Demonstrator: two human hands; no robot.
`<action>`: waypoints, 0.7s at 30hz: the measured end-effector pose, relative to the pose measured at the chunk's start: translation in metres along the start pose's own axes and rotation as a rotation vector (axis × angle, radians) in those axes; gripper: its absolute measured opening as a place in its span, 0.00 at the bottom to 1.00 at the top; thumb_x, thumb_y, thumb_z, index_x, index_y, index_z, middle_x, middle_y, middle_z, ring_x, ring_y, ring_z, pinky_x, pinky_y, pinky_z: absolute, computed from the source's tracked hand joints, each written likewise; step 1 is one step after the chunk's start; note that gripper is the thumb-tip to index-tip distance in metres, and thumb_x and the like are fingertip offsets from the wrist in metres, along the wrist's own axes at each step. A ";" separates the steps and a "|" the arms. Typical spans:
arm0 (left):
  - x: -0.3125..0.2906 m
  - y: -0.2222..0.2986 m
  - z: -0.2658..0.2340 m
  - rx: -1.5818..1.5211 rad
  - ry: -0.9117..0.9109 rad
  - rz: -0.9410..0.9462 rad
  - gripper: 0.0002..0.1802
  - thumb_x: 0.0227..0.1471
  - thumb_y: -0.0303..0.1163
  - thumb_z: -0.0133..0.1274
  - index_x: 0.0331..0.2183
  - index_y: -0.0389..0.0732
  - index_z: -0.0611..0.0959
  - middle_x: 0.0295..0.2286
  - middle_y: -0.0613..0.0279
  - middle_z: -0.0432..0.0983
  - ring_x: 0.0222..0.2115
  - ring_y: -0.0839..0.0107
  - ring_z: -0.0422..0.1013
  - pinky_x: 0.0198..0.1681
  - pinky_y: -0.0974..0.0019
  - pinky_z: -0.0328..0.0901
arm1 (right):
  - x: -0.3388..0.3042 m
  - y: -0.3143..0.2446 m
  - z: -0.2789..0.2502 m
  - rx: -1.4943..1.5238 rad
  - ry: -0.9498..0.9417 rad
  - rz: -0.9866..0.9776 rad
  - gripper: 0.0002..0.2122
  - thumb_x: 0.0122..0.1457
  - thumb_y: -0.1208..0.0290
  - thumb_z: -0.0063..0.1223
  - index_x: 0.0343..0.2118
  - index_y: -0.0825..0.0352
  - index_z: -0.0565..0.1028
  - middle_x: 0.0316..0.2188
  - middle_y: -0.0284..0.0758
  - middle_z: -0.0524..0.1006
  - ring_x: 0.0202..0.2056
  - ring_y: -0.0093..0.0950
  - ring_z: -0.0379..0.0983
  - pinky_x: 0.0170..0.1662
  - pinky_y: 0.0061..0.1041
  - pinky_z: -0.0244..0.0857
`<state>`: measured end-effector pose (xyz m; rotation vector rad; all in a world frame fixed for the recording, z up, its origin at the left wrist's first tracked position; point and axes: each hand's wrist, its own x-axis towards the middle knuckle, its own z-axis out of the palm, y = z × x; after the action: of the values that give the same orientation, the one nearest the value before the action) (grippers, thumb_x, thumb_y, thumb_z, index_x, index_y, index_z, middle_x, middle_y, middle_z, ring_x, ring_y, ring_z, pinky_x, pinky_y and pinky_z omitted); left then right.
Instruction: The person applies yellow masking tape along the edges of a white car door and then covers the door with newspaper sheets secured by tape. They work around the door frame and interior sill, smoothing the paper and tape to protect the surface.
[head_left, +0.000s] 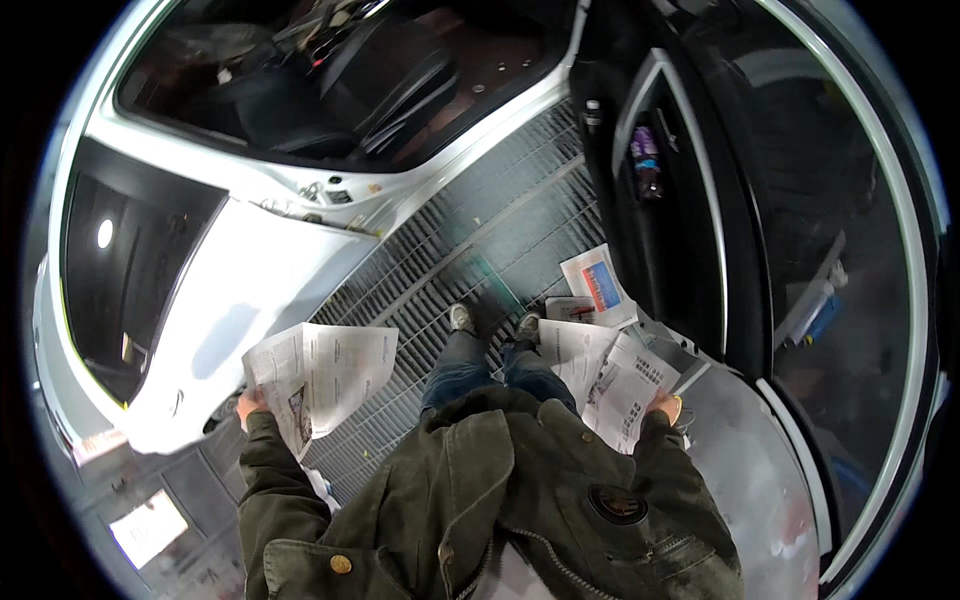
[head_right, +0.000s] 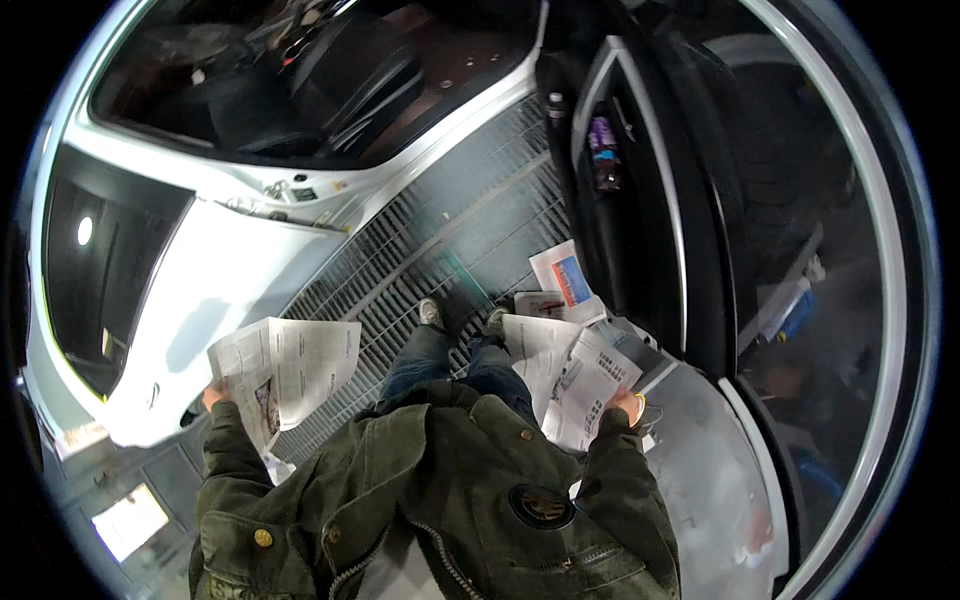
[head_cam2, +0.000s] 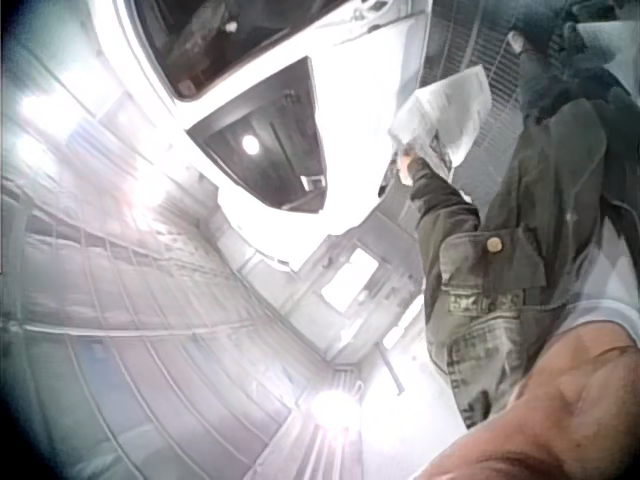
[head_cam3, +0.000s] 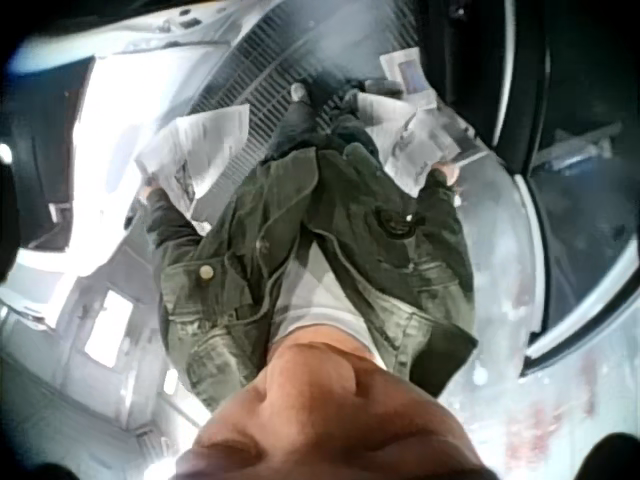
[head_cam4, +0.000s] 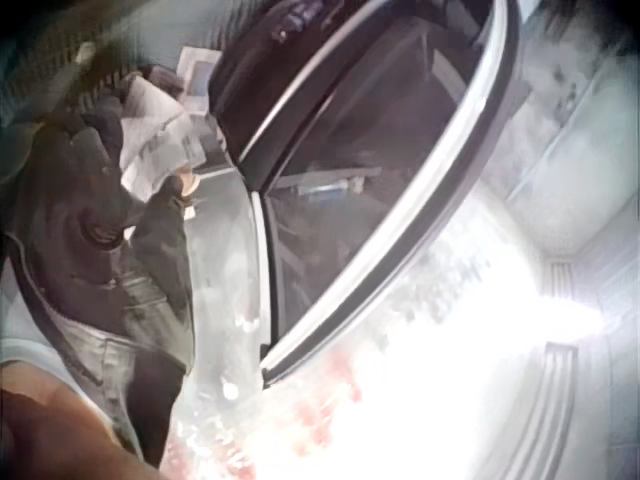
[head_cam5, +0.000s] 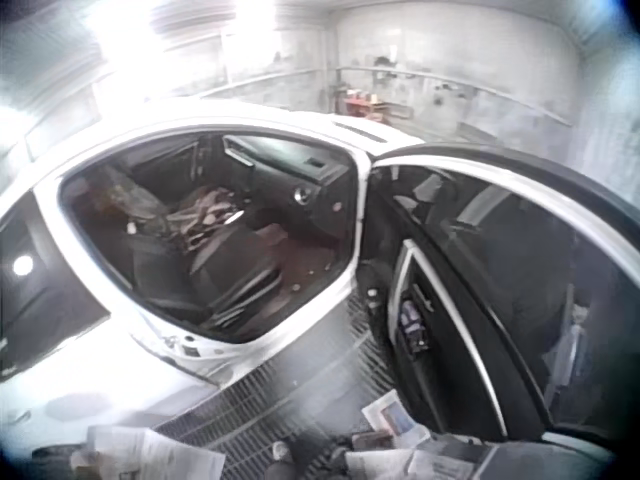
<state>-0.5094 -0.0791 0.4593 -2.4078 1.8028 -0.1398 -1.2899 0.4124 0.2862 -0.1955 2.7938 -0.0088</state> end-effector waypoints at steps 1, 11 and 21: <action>-0.018 -0.004 -0.015 0.128 -0.066 0.007 0.15 0.55 0.42 0.54 0.37 0.42 0.85 0.34 0.46 0.79 0.38 0.45 0.73 0.43 0.47 0.66 | 0.000 -0.010 0.007 0.006 -0.097 0.014 0.23 0.60 0.52 0.46 0.28 0.71 0.80 0.30 0.51 0.78 0.37 0.50 0.74 0.42 0.44 0.65; -0.138 -0.054 0.077 -0.120 -0.307 -0.034 0.21 0.53 0.32 0.48 0.50 0.52 0.79 0.35 0.47 0.79 0.38 0.45 0.74 0.41 0.47 0.66 | 0.052 -0.010 0.057 -0.828 -0.496 -0.619 0.17 0.58 0.58 0.43 0.33 0.64 0.82 0.35 0.43 0.81 0.40 0.43 0.78 0.43 0.42 0.70; -0.152 -0.014 0.179 -0.081 -0.481 -0.169 0.22 0.50 0.27 0.47 0.48 0.51 0.78 0.35 0.45 0.79 0.37 0.44 0.74 0.38 0.46 0.67 | 0.039 -0.328 0.032 -0.021 -0.399 -0.647 0.17 0.56 0.54 0.52 0.35 0.64 0.82 0.26 0.41 0.80 0.32 0.40 0.78 0.39 0.38 0.69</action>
<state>-0.5116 0.0790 0.2855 -2.3736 1.4133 0.4647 -1.2719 0.0826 0.2521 -0.9768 2.2256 -0.0860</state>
